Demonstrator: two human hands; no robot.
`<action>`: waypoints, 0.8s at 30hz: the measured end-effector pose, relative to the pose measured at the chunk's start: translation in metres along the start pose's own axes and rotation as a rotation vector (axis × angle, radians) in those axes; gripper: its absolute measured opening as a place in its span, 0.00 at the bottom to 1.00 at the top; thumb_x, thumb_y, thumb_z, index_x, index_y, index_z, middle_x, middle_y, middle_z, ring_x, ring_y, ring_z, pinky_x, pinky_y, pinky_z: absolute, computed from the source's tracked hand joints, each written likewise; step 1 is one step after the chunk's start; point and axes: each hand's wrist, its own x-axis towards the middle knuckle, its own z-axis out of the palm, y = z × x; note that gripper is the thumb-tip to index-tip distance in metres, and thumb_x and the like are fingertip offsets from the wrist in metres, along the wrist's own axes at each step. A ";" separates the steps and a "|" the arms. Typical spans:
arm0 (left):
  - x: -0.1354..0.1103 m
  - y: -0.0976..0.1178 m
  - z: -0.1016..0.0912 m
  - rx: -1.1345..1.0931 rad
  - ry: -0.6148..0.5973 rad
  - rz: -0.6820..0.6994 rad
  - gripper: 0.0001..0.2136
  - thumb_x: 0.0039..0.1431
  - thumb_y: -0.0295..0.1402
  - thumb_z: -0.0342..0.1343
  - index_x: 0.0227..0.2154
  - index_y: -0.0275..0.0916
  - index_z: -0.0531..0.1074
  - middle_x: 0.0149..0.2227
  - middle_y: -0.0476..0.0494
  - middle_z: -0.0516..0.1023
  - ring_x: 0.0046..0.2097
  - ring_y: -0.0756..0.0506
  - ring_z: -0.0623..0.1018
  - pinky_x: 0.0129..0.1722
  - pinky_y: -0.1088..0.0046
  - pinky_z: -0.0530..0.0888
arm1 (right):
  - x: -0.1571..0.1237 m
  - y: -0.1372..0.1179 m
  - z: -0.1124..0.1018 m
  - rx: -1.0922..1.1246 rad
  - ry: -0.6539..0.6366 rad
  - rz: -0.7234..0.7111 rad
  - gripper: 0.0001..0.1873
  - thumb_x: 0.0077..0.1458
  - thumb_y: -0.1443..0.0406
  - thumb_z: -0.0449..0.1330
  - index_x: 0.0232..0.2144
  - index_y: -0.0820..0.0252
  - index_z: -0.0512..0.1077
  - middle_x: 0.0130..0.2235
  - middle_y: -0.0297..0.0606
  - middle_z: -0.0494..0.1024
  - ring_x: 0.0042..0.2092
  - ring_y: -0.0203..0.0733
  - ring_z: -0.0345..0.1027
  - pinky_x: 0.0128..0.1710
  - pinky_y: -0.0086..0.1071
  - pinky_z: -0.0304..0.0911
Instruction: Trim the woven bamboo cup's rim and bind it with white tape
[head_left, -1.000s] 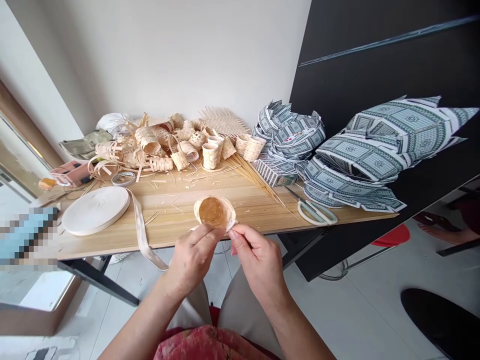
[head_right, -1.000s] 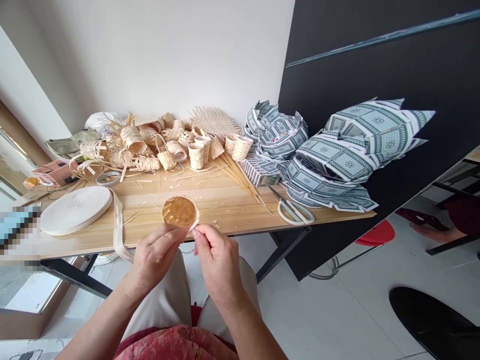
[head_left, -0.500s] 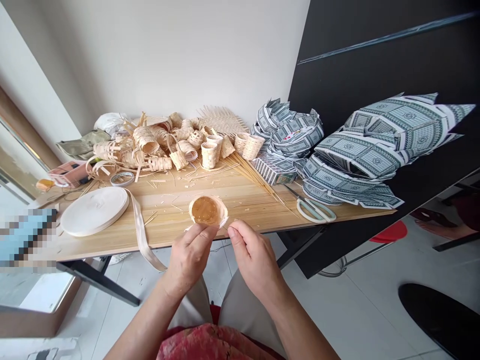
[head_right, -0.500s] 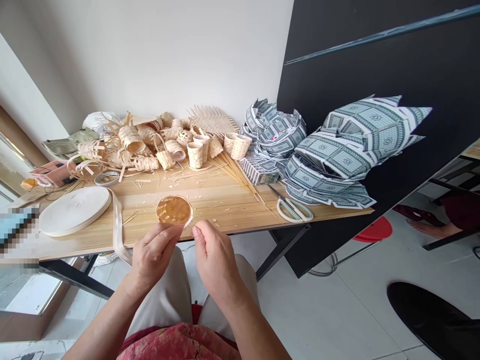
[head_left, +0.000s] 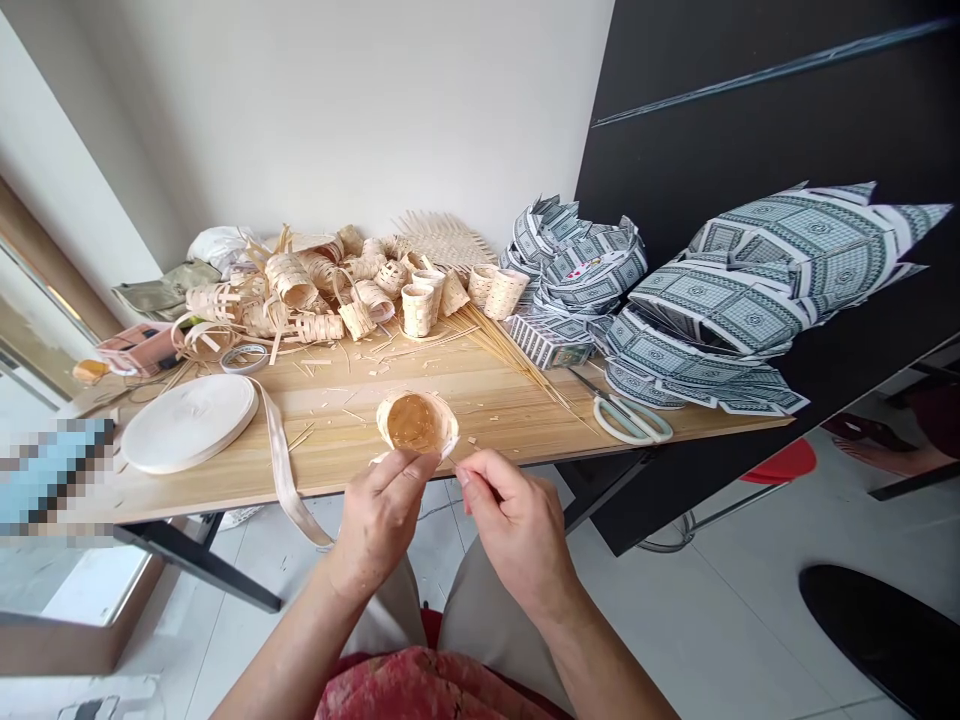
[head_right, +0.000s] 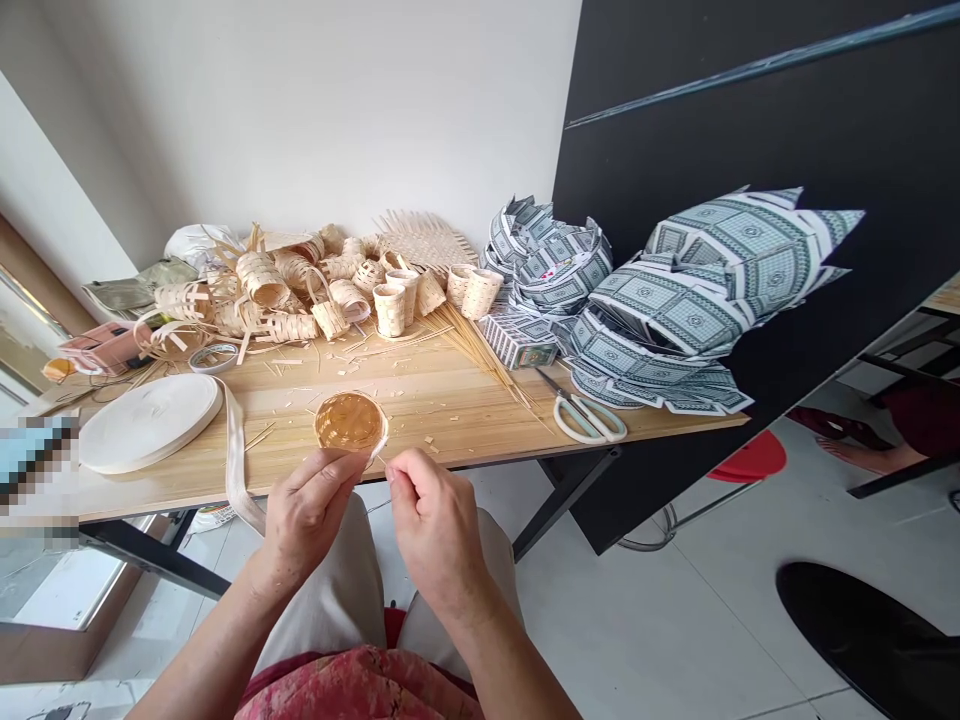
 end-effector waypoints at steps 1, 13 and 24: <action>0.000 0.001 0.001 -0.021 -0.012 0.000 0.09 0.59 0.21 0.46 0.36 0.36 0.70 0.27 0.48 0.76 0.26 0.53 0.74 0.24 0.82 0.69 | 0.000 0.001 0.001 -0.014 0.017 -0.015 0.12 0.54 0.68 0.48 0.20 0.60 0.62 0.17 0.27 0.62 0.19 0.29 0.53 0.20 0.24 0.49; -0.006 -0.001 0.007 0.004 -0.015 0.017 0.09 0.60 0.21 0.45 0.39 0.36 0.68 0.30 0.47 0.76 0.28 0.52 0.75 0.25 0.82 0.69 | -0.005 0.005 0.007 0.212 -0.067 0.184 0.06 0.55 0.65 0.50 0.29 0.58 0.66 0.23 0.30 0.72 0.21 0.32 0.63 0.23 0.23 0.58; -0.009 0.004 0.007 -0.111 -0.078 0.026 0.11 0.63 0.23 0.40 0.41 0.36 0.67 0.27 0.47 0.74 0.23 0.52 0.72 0.22 0.81 0.69 | -0.006 0.015 0.014 0.320 -0.100 0.305 0.15 0.54 0.60 0.50 0.19 0.60 0.64 0.18 0.30 0.68 0.19 0.32 0.59 0.19 0.23 0.54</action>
